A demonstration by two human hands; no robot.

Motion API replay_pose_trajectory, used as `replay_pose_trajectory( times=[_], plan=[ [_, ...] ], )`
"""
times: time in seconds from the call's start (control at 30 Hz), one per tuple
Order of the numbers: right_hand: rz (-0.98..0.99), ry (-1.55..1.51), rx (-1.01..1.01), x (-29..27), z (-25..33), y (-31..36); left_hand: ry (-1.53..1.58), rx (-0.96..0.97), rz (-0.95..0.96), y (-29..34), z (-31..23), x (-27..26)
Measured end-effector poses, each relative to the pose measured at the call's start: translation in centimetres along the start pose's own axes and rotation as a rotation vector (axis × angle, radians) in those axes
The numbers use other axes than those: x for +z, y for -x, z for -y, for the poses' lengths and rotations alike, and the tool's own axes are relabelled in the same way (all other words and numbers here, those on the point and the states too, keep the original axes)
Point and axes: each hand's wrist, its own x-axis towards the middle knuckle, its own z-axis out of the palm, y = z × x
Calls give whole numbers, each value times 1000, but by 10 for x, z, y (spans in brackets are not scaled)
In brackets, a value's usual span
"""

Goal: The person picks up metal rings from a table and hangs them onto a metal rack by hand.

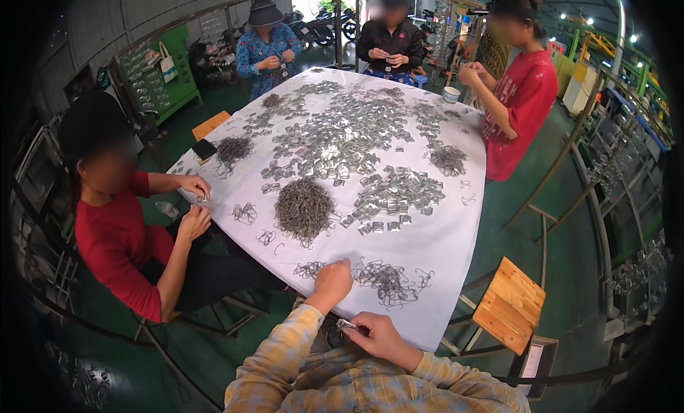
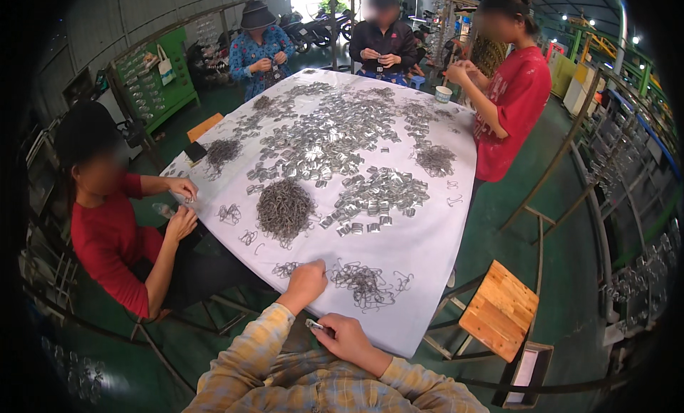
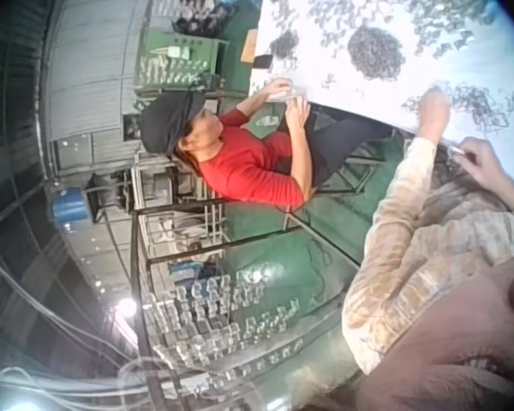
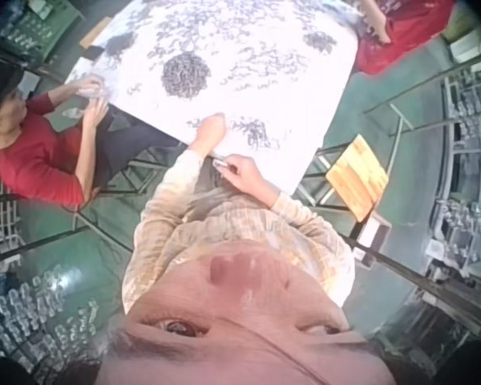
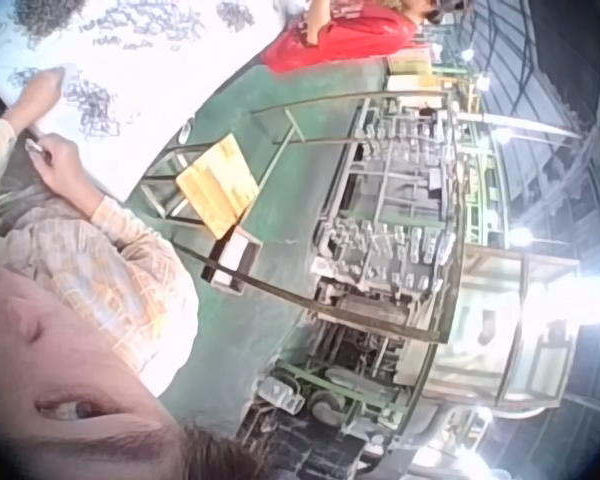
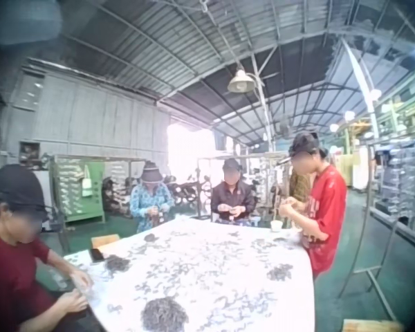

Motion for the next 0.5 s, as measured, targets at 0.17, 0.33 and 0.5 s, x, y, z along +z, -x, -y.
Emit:
replay_pose_trajectory(
  times=[0.17, 0.33, 0.5],
  plan=[
    [2, -5, 42, 2, 5, -3, 501, -34, -35, 10, 10, -13],
    [-85, 18, 82, -1, 3, -6, 933, -222, 126, 21, 13, -27],
    [-128, -4, 105, 1, -3, -12, 1342, -268, 169, 44, 6, -62]
  ],
)
